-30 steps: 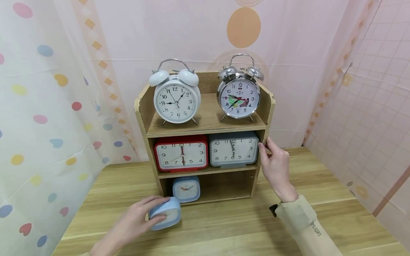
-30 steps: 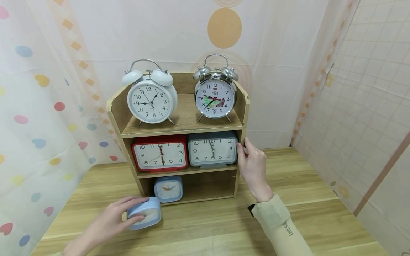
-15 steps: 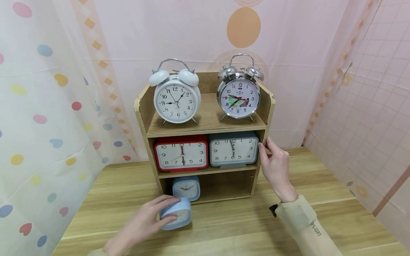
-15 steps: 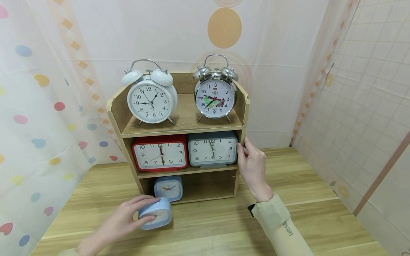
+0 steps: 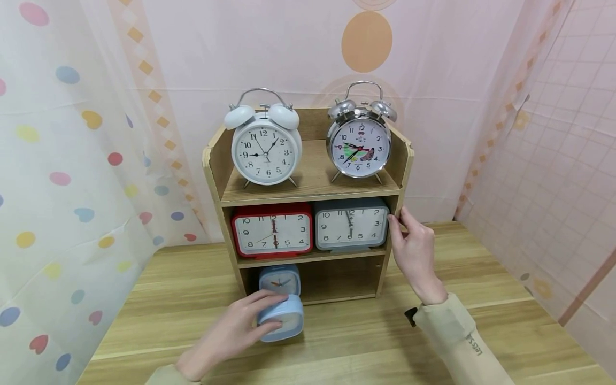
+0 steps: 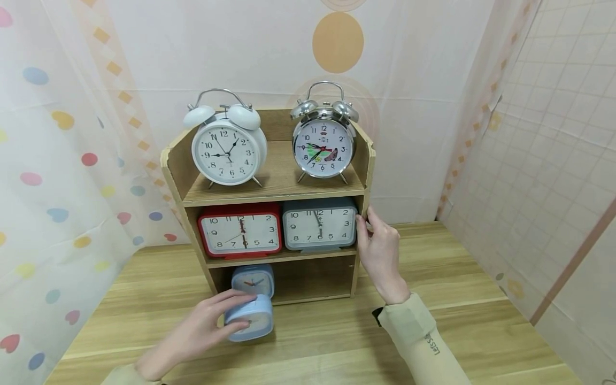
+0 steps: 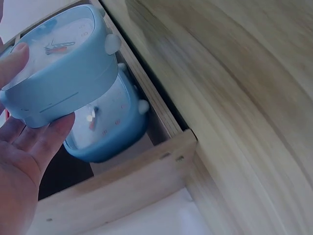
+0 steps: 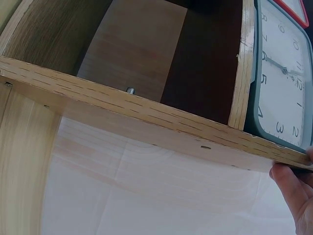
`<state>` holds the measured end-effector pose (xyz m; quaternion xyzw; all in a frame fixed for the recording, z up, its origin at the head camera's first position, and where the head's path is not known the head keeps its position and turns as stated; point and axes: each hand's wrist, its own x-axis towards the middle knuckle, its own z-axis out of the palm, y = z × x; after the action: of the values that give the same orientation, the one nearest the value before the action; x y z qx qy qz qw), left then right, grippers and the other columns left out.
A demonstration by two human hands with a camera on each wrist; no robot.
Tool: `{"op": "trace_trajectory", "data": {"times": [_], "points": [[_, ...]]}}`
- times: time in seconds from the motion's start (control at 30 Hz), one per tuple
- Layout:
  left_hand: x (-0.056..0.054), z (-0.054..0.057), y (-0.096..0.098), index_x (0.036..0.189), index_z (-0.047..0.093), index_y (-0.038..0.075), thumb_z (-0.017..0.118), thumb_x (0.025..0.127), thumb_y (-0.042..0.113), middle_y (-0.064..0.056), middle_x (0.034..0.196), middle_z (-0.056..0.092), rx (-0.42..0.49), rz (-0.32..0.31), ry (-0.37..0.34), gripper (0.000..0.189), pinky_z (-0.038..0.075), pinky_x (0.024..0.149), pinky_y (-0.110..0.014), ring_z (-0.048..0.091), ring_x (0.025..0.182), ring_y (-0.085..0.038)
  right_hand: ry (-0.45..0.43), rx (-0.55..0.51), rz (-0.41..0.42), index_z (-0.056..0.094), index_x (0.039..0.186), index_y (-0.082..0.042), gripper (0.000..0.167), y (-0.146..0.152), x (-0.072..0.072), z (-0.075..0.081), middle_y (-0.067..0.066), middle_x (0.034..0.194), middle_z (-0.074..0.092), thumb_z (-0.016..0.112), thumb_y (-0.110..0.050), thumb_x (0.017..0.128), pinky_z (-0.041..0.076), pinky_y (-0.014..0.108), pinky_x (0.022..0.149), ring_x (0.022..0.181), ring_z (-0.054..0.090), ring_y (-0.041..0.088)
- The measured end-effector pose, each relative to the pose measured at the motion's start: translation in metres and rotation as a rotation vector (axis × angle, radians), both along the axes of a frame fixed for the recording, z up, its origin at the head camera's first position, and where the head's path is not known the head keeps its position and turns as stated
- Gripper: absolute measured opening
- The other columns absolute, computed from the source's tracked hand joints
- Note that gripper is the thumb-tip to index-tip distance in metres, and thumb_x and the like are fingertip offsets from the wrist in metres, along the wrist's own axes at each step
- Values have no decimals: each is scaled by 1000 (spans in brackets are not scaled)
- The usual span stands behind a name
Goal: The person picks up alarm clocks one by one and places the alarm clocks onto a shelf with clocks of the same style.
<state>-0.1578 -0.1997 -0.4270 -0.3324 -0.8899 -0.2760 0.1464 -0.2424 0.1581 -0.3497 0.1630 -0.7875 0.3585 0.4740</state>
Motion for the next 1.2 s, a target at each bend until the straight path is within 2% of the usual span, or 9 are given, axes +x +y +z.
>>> {"op": "trace_trajectory", "data": {"times": [0.2,0.3,0.47,0.63,0.87,1.0,1.2], "points": [[-3,1,12,134,71,19,81,92,26,-2,126,74,-33,-12,13,43,60,82,-29,71,100,-13,0,-4,1,60,82,4,19,0,0,0,20,71,69,66,1,99,58,18,59,83,79,42],[-4,2,18,135,71,21,80,93,28,-2,129,74,-44,2,-9,44,61,86,-31,73,105,-15,-1,-5,2,60,81,4,19,0,0,0,21,72,70,66,1,99,58,16,60,83,79,42],[-7,7,28,136,70,24,79,94,30,-1,130,74,-46,10,-37,44,61,90,-34,73,109,-16,0,-6,7,59,81,4,20,0,0,-1,21,71,70,66,1,99,60,25,59,84,79,43],[-10,7,38,136,70,23,79,94,30,-2,130,74,-52,-12,-27,44,61,91,-35,73,110,-18,0,-13,11,60,81,5,19,0,0,0,23,75,72,65,2,99,61,34,59,87,79,44],[-16,5,49,136,70,19,80,93,27,-1,128,73,-30,-53,-4,44,59,85,-28,72,104,-13,1,0,-3,59,80,3,21,0,0,-1,20,71,70,66,1,99,61,30,58,83,79,41],[-20,4,56,137,70,19,80,93,28,0,130,73,-30,-56,1,45,59,85,-28,71,104,-12,6,2,-5,59,80,3,21,0,0,-1,19,68,66,66,0,99,60,25,58,83,79,41],[-25,5,67,137,69,19,80,93,28,1,130,73,-29,-74,-11,46,58,86,-27,71,106,-12,15,-2,-2,59,80,3,20,0,0,-1,19,71,69,67,1,99,60,26,59,86,79,42]]}}
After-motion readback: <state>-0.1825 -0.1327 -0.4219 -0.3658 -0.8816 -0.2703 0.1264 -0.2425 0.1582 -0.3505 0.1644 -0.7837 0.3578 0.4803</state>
